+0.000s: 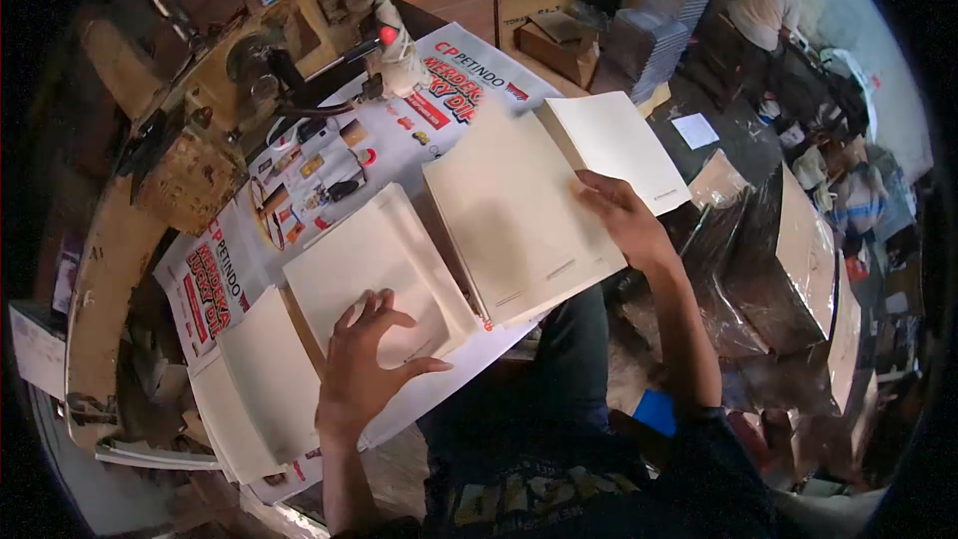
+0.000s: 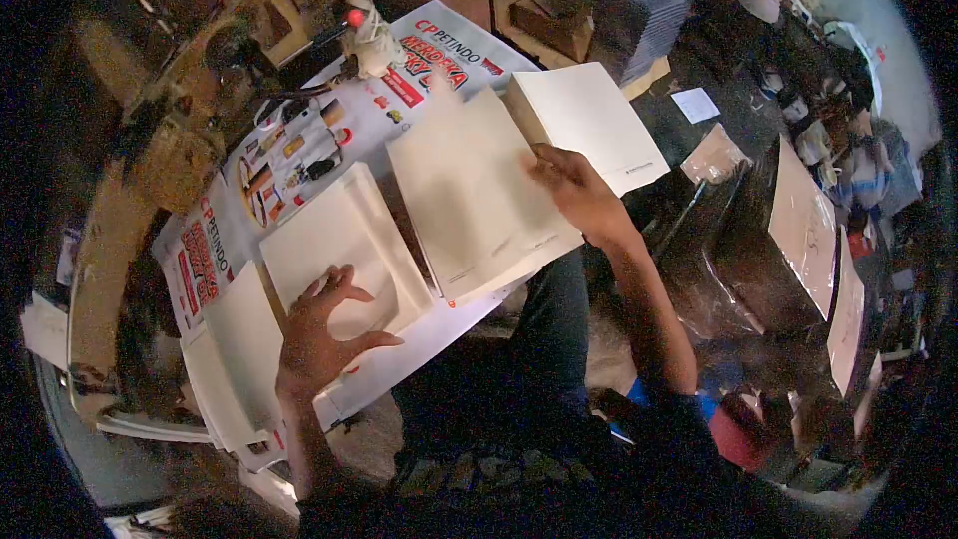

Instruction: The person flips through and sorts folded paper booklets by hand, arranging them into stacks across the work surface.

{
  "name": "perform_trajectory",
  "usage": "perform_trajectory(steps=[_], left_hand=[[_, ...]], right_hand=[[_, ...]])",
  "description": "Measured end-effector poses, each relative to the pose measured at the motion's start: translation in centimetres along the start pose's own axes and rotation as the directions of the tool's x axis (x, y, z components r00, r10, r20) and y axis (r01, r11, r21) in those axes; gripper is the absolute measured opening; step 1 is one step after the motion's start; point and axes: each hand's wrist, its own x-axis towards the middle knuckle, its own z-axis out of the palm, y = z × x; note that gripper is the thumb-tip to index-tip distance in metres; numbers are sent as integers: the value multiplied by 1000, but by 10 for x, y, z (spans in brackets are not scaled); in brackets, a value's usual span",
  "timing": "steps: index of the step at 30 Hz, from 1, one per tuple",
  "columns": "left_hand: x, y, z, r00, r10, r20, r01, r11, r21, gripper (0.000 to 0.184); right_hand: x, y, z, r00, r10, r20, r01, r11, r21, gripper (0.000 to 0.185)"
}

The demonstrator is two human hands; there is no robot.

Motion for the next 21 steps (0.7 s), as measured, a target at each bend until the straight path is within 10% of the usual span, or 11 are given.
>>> perform_trajectory(steps=[1,6,8,10,12,16,17,18,20,21], left_hand=[[-1,-4,-4,999,-14,45,16,999,-45,51],[-13,-4,-7,979,-166,-121,131,958,-254,36],[-18,-4,-5,953,-292,-86,251,913,-321,31],[-17,13,-4,927,-290,-237,241,947,-213,28],[-23,-14,1,942,-308,-136,258,920,-296,35],[-38,-33,19,798,-573,-187,261,607,-750,34],[-41,-28,14,829,-507,-237,171,631,-756,38],[-47,-23,6,798,-584,-148,223,514,-828,36],[-59,-30,16,643,-678,-356,133,557,-820,33],[-73,-39,26,525,-748,-406,66,511,-857,30]], right_hand=[[0,-2,2,969,248,-20,-243,961,132,46],[-1,-6,6,981,191,28,-193,970,149,55],[0,6,10,999,23,29,-16,974,-225,51],[7,9,1,957,-166,238,224,943,-245,42],[2,18,11,954,-284,97,288,957,-32,33],[7,25,1,966,7,258,-55,982,180,51],[26,79,1,944,-200,262,-20,760,650,45],[21,72,4,905,-221,363,-79,751,655,45],[-5,13,20,888,123,444,-460,268,846,35],[-23,-28,41,953,55,297,-238,745,624,41]])
